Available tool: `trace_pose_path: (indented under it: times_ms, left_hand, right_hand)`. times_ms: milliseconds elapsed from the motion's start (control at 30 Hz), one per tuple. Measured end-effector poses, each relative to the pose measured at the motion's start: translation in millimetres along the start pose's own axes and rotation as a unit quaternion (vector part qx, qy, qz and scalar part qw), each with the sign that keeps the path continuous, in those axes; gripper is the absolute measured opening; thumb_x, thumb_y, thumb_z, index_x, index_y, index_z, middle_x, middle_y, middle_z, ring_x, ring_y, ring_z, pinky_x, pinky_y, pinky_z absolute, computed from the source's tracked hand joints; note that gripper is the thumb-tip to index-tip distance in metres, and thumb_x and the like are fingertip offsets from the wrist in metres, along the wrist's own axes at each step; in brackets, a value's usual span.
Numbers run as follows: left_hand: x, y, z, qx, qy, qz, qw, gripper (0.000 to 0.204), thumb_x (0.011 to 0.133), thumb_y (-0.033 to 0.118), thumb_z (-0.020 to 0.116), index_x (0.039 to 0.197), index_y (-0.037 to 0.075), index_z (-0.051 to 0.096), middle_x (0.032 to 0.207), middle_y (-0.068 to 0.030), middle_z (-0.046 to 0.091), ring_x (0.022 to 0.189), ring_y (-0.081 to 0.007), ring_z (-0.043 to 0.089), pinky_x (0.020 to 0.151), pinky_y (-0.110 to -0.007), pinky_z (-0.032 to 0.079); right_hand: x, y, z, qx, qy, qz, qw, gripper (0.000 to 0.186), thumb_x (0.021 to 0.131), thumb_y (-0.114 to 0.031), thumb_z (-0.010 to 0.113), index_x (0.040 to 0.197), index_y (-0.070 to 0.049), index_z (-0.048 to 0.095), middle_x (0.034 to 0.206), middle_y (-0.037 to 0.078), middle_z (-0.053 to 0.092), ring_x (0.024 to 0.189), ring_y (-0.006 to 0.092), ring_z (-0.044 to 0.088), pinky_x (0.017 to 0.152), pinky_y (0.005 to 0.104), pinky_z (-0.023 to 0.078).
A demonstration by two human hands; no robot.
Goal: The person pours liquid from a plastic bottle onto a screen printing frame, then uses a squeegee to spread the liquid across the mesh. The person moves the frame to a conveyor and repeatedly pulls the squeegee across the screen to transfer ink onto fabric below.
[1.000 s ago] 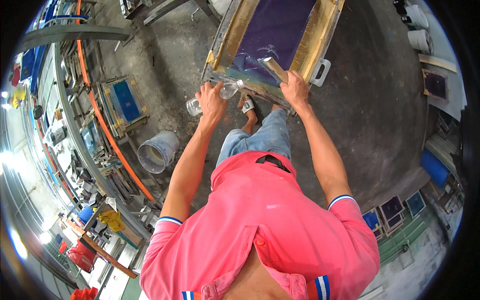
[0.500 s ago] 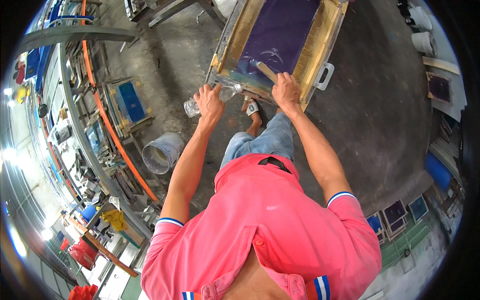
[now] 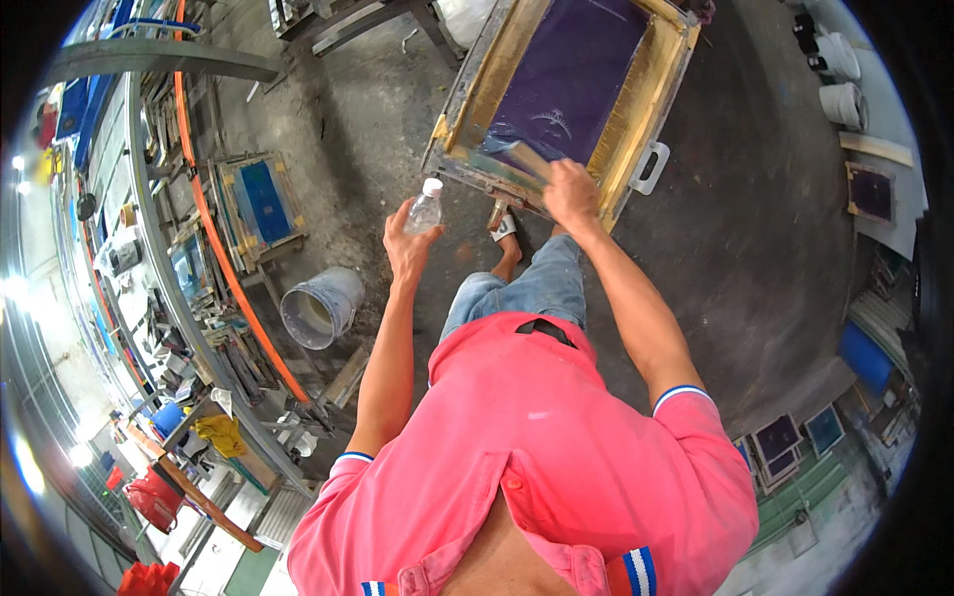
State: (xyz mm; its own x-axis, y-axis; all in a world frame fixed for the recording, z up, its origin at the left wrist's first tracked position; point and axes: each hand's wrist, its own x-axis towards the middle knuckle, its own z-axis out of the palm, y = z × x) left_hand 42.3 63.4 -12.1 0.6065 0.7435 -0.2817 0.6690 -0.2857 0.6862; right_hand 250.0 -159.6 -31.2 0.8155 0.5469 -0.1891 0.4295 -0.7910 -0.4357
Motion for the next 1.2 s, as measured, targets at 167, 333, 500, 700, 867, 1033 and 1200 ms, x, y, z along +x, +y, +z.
trace_pose_path:
  times_ms: [167,333,500,700,867,1033,1200]
  left_hand:
    - [-20,-13,-4,0.001,-0.013,-0.028,1.000,0.075,0.058,0.021,0.087,0.128,0.009,0.065,0.111,-0.0164,0.063,0.106,-0.0333,0.063,0.094,-0.042,0.049]
    - [-29,-14,-5,0.014,-0.020,-0.028,0.999,0.076,0.058,0.021,0.088,0.129,0.006,0.065,0.109,-0.0147,0.064,0.104,-0.0305,0.064,0.092,-0.040,0.049]
    - [-31,-18,-4,-0.013,-0.008,-0.031,0.999,0.076,0.057,0.022,0.089,0.129,0.007,0.065,0.111,-0.0144,0.064,0.106,-0.0297,0.064,0.093,-0.039,0.049]
    - [-33,-22,-4,-0.028,-0.002,-0.033,0.999,0.076,0.057,0.021,0.088,0.128,0.008,0.065,0.113,-0.0142,0.064,0.106,-0.0291,0.064,0.094,-0.040,0.049]
    - [-34,-23,-7,-0.019,-0.005,-0.031,0.999,0.075,0.057,0.021,0.088,0.128,0.009,0.066,0.113,-0.0142,0.064,0.106,-0.0297,0.064,0.094,-0.040,0.049]
    - [-33,-23,-7,-0.004,0.005,-0.009,1.000,0.075,0.058,0.021,0.088,0.128,0.009,0.065,0.111,-0.0145,0.064,0.104,-0.0303,0.064,0.092,-0.040,0.049]
    - [-42,-21,-2,-0.023,0.002,-0.022,0.999,0.074,0.058,0.021,0.088,0.128,0.009,0.066,0.110,-0.0138,0.064,0.104,-0.0302,0.065,0.092,-0.040,0.050]
  right_hand:
    - [-6,17,5,-0.051,0.082,0.015,0.995,0.021,0.078,-0.010,0.066,0.099,-0.004,0.067,0.099,0.012,0.064,0.099,0.0314,0.063,0.083,0.0445,0.053]
    - [11,-44,24,-0.017,0.053,-0.028,0.998,0.022,0.078,-0.012,0.065,0.099,-0.006,0.067,0.101,0.009,0.064,0.099,0.0304,0.062,0.081,0.0467,0.053]
    - [5,-14,15,-0.043,0.067,-0.002,0.997,0.019,0.077,-0.011,0.065,0.096,-0.006,0.067,0.098,0.010,0.064,0.098,0.0296,0.062,0.083,0.0457,0.053]
    - [-9,-6,12,-0.064,0.041,-0.040,0.996,0.020,0.078,-0.011,0.066,0.097,-0.005,0.066,0.102,0.009,0.063,0.100,0.0281,0.061,0.081,0.0448,0.052]
    - [14,-16,11,-0.041,0.040,-0.065,0.996,0.019,0.078,-0.010,0.065,0.096,-0.006,0.066,0.101,0.009,0.063,0.101,0.0285,0.061,0.080,0.0435,0.052]
    - [49,-27,12,-0.062,0.064,-0.056,0.994,0.016,0.078,-0.010,0.062,0.093,-0.006,0.067,0.100,0.008,0.064,0.101,0.0283,0.061,0.080,0.0440,0.052]
    - [11,-20,14,-0.066,0.018,-0.063,0.996,0.018,0.078,-0.011,0.063,0.095,-0.007,0.067,0.102,0.009,0.064,0.104,0.0284,0.060,0.079,0.0476,0.051]
